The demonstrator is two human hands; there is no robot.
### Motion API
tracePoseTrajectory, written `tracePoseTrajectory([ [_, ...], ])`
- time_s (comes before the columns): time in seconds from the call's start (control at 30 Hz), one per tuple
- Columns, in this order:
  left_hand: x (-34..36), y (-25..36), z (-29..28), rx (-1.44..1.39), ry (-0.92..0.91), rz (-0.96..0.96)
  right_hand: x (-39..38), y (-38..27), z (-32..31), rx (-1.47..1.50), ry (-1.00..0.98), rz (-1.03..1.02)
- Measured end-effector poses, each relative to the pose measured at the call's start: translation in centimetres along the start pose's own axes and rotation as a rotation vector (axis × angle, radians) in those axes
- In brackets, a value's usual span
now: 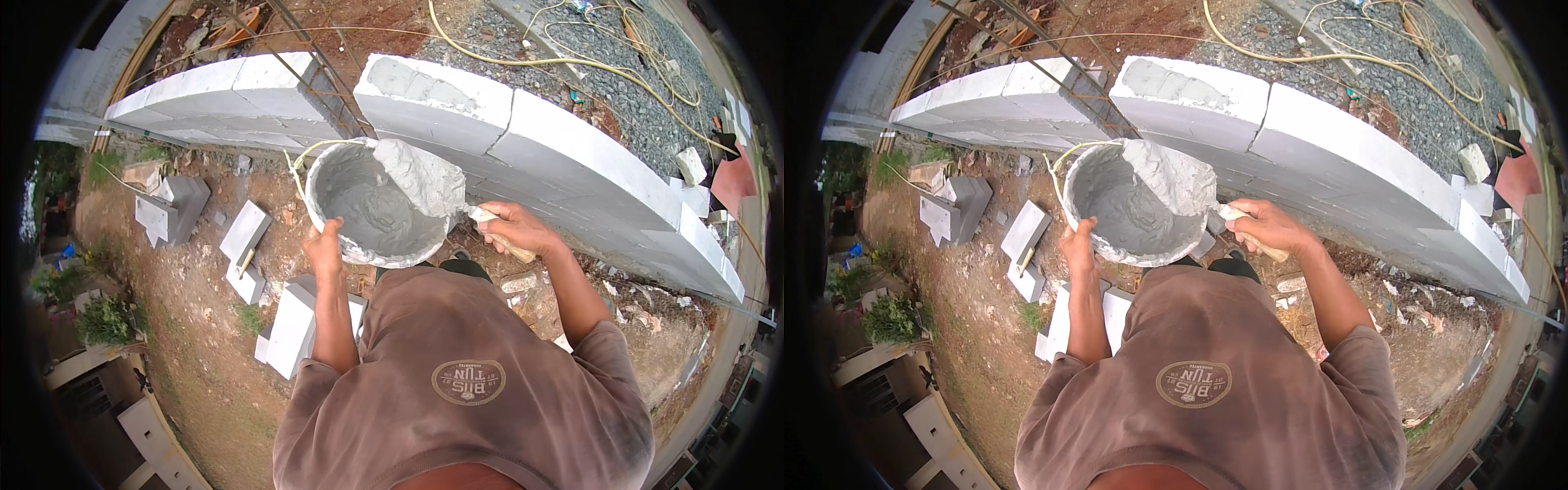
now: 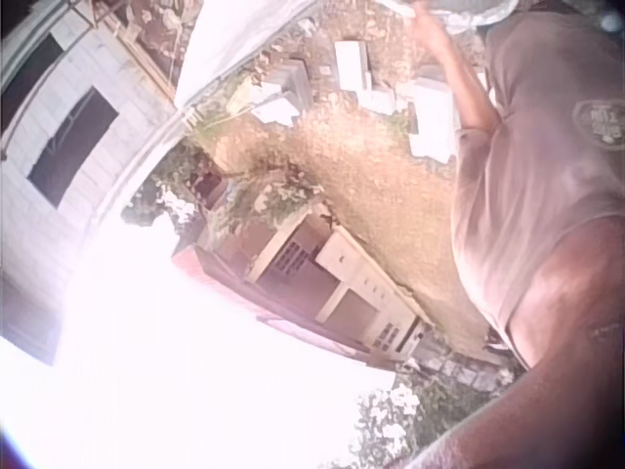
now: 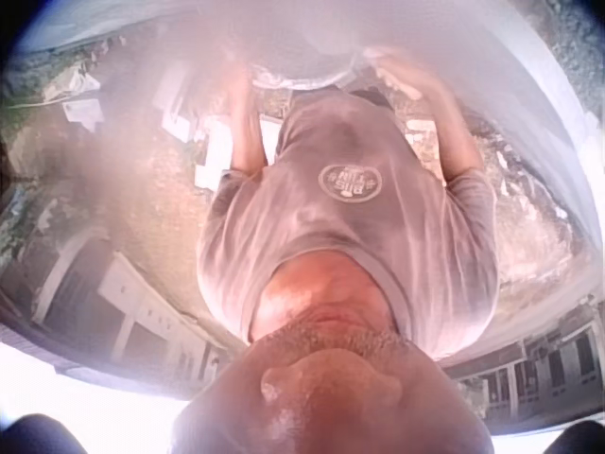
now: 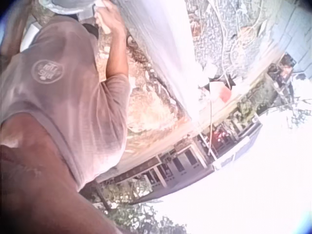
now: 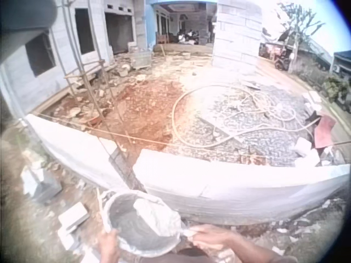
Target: The person scoops cement from a bucket with a trowel and applies it to the top of a partially built wall. They then pick up a concrete block, place it on the mortar, and adjust its position. Finally, they use a string line to check alignment.
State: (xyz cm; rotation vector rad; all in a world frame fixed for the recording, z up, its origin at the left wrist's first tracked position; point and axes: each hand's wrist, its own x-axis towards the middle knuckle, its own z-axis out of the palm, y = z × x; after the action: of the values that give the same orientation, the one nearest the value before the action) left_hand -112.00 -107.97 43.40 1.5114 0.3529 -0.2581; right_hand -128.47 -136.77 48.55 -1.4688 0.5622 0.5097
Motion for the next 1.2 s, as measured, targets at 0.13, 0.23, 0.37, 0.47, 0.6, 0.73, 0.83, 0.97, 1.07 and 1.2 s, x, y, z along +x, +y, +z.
tracePoseTrajectory([
  [0.13, -1.5, -1.0, 1.0, -0.058, 0.026, 0.007, -5.5, -3.2, -5.4, -0.353, 0.389, -0.092],
  [0.23, -1.4, -2.1, 0.9, 0.022, 0.032, -0.003, -5.1, -1.8, -8.4, -0.760, 0.749, -0.411],
  [0.37, -1.6, -2.6, 0.8, 0.017, 0.017, 0.012, -3.2, -2.0, -7.5, -0.968, 0.877, -0.281],
  [0.47, -0.9, -2.3, -0.2, 0.053, 0.013, -0.008, -1.0, -2.5, -4.4, -0.968, 0.890, -0.042],
  [0.6, 1.1, -3.2, -2.4, 0.137, 0.046, -0.046, 1.4, -5.5, -0.5, -0.885, 0.804, -0.003],
  [0.73, 2.6, -3.5, -3.5, 0.131, 0.086, -0.055, 4.0, -9.4, 1.7, -0.888, 0.723, -0.026],
  [0.83, 4.4, -3.8, -4.5, 0.108, 0.068, -0.060, 6.8, -11.5, 3.5, -0.912, 0.673, -0.044],
  [0.97, 6.2, -3.6, -5.5, 0.116, 0.107, -0.065, 7.4, -10.5, 4.1, -0.834, 0.712, -0.246],
  [1.07, 7.9, -4.2, -6.9, 0.123, 0.091, -0.080, 4.4, -9.1, 4.6, -0.722, 0.829, -0.160],
  [1.2, 9.2, -3.7, -7.3, 0.164, 0.112, -0.078, 1.9, -5.0, 5.9, -0.744, 0.995, -0.080],
])
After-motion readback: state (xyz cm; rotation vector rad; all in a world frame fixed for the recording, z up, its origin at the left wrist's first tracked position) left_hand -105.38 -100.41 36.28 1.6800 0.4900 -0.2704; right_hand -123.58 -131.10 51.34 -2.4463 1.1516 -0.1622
